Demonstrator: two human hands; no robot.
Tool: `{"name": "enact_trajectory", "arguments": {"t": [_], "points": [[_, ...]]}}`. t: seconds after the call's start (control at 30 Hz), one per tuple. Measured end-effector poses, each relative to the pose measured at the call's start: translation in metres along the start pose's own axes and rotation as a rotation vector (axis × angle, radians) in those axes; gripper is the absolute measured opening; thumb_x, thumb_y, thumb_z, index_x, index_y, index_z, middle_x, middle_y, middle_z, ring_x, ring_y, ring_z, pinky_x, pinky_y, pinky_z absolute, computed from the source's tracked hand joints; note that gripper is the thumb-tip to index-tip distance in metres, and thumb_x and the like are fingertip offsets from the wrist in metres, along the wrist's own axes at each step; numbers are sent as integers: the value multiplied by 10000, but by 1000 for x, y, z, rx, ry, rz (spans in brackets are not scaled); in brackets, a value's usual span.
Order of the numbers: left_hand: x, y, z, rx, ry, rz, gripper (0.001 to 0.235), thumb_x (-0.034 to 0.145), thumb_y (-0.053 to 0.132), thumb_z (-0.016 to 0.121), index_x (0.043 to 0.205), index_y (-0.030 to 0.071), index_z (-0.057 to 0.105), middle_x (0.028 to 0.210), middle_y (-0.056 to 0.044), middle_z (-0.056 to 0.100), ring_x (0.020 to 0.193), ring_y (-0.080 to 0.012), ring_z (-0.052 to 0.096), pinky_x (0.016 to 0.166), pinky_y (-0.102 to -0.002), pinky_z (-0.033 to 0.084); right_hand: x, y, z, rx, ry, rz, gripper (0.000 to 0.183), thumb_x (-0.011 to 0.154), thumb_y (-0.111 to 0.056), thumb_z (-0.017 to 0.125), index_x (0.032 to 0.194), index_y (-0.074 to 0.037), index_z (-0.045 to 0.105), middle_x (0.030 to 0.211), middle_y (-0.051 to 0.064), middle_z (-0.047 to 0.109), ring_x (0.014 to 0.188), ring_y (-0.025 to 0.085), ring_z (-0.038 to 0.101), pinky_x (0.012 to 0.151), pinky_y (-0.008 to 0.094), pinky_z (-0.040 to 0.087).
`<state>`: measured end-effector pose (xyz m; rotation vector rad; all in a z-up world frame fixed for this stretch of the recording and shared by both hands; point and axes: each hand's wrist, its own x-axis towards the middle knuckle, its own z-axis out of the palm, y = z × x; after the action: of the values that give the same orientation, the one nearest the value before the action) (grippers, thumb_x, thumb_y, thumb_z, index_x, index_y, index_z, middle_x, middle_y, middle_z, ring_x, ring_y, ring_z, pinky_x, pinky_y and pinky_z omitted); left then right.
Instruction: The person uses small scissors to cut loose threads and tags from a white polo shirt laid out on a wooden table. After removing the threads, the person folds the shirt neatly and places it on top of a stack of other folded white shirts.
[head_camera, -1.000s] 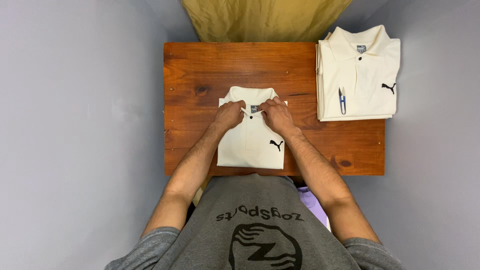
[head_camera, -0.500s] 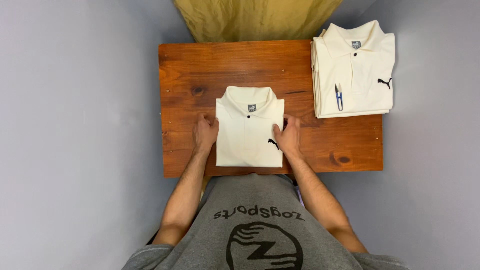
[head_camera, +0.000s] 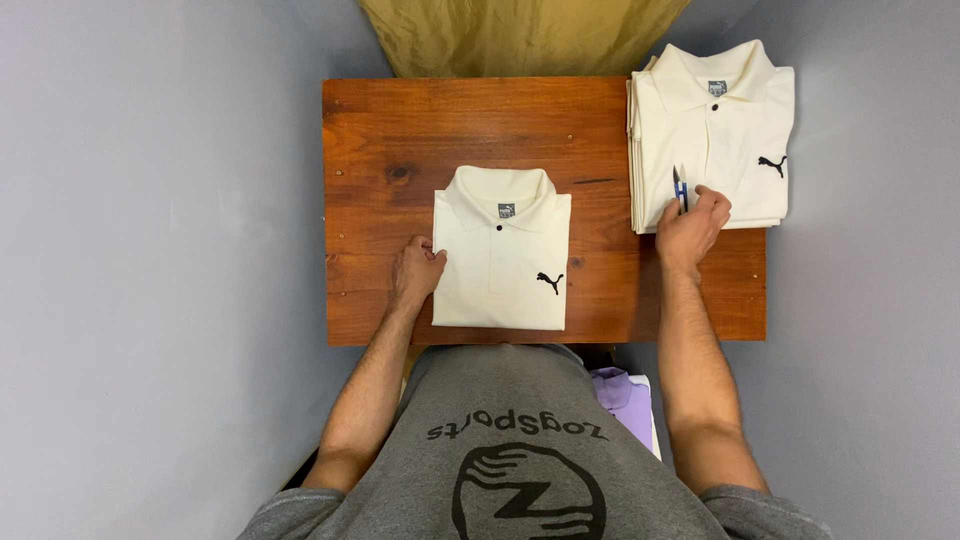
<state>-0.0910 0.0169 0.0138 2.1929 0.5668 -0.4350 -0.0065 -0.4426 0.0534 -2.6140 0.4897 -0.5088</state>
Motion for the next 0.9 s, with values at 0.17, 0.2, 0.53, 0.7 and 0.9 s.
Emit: {"name": "enact_trajectory", "arguments": {"t": [0.17, 0.2, 0.53, 0.7, 0.9], "points": [[-3, -2, 1, -34, 20, 9, 389, 1034, 339, 882, 1305, 64, 837, 1016, -129, 867, 1000, -364, 874, 801, -522, 676, 23, 11, 4, -90, -142, 26, 381, 1095, -156, 924, 1418, -66, 743, 1346, 167, 664, 1292, 428, 709, 1098, 580, 582], [-5, -2, 1, -38, 3, -21, 405, 1038, 338, 867, 1328, 57, 838, 1066, -139, 877, 1036, -363, 877, 826, -516, 686, 23, 11, 6, -100, -169, 37, 365, 1095, -156, 918, 1404, -57, 750, 1291, 176, 692, 1254, 449, 740, 1085, 588, 596], [-27, 2, 4, -2, 37, -104, 404, 1033, 327, 854, 1306, 29, 847, 1096, -181, 900, 1071, -390, 893, 845, -512, 703, 18, 24, 13, -166, -280, 116, 350, 1008, -239, 834, 1316, -73, 845, 1089, 217, 832, 1077, 533, 853, 953, 677, 659], [-28, 1, 9, -4, 44, -123, 429, 1041, 356, 841, 1337, 45, 853, 1156, -174, 903, 1118, -402, 887, 892, -543, 701, -21, 26, -4, -4, -359, 85, 263, 981, -195, 846, 1215, -78, 869, 1020, 192, 867, 1076, 530, 851, 914, 647, 650], [-32, 0, 17, -11, 82, -132, 410, 1041, 379, 848, 1315, 75, 868, 1166, -156, 910, 1145, -406, 886, 914, -554, 699, -97, 32, -2, 46, -642, 146, 244, 926, -234, 875, 1157, -157, 895, 1040, 133, 897, 1127, 453, 866, 955, 591, 667]]}}
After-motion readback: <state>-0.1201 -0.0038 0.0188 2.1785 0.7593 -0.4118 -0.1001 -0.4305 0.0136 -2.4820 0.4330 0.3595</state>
